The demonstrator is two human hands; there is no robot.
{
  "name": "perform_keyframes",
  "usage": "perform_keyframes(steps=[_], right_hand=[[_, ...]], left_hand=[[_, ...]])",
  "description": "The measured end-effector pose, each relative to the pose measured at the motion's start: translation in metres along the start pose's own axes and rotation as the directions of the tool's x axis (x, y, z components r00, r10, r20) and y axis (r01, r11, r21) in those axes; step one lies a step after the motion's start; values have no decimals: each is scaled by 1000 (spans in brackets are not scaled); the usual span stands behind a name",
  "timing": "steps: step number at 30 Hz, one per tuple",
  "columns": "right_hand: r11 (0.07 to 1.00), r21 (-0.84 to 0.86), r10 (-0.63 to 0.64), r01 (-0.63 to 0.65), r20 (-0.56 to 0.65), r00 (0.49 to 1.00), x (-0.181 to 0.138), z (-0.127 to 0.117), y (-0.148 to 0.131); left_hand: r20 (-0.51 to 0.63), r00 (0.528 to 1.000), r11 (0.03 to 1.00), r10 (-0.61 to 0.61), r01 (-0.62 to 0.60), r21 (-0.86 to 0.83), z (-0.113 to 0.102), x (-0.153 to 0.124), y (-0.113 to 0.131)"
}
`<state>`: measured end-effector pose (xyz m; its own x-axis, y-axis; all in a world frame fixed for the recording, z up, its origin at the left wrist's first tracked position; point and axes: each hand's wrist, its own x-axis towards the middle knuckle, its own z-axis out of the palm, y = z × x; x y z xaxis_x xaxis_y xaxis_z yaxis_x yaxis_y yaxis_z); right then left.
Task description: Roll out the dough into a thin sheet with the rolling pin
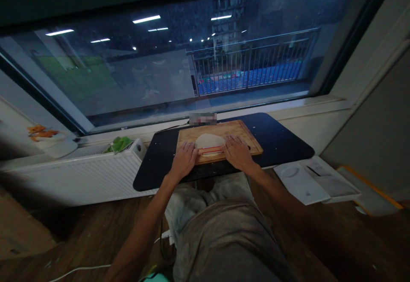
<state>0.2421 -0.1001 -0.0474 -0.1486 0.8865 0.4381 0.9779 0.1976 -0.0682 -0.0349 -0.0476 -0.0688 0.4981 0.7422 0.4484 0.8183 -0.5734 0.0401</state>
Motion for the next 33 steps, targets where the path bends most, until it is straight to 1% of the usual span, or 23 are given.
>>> perform_keyframes(steps=[2, 5, 8, 10, 12, 15, 19, 21, 25, 29, 31, 33], right_hand=[[1000, 8, 10, -10, -38, 999, -3, 2, -2], [1000, 28, -9, 11, -85, 996, -20, 3, -6], [1000, 27, -14, 16, -94, 995, -39, 3, -10], [1000, 14, -12, 13, -94, 996, -45, 2, -13], [1000, 2, -11, 11, -101, 995, -45, 3, -14], [1000, -1, -16, 16, -136, 991, -35, 7, -11], [999, 17, -27, 30, -187, 982, -21, 14, -7], [999, 25, -20, 25, -202, 979, -19, 15, -7], [999, 43, -24, 34, -213, 977, -31, 14, -9], [995, 49, -77, 87, -176, 981, -42, 11, -4], [991, 55, -112, 123, -162, 980, -41, 10, 1], [987, 60, -137, 147, -152, 979, -36, 10, 6]], left_hand=[[-22, 1000, 1000, -14, 14, -12, -1, -2, 3], [-46, 999, 998, -20, 17, -66, -3, -16, 8], [-67, 997, 995, -31, 25, -97, -3, -33, 11], [-73, 996, 995, -45, 38, -93, -1, -38, 13], [-75, 995, 996, -59, 54, -75, 2, -37, 12], [-77, 995, 997, -58, 55, -47, 7, -26, 9], [-34, 999, 999, -20, 19, -27, 8, -7, 4], [-17, 1000, 1000, -18, 18, -22, 7, -4, 4], [-53, 997, 996, -61, 58, -63, 7, -15, 9], [-93, 991, 985, -94, 79, -154, 10, -32, 12], [-105, 989, 977, -104, 82, -195, 13, -34, 11], [-113, 987, 969, -116, 87, -231, 17, -31, 7]])
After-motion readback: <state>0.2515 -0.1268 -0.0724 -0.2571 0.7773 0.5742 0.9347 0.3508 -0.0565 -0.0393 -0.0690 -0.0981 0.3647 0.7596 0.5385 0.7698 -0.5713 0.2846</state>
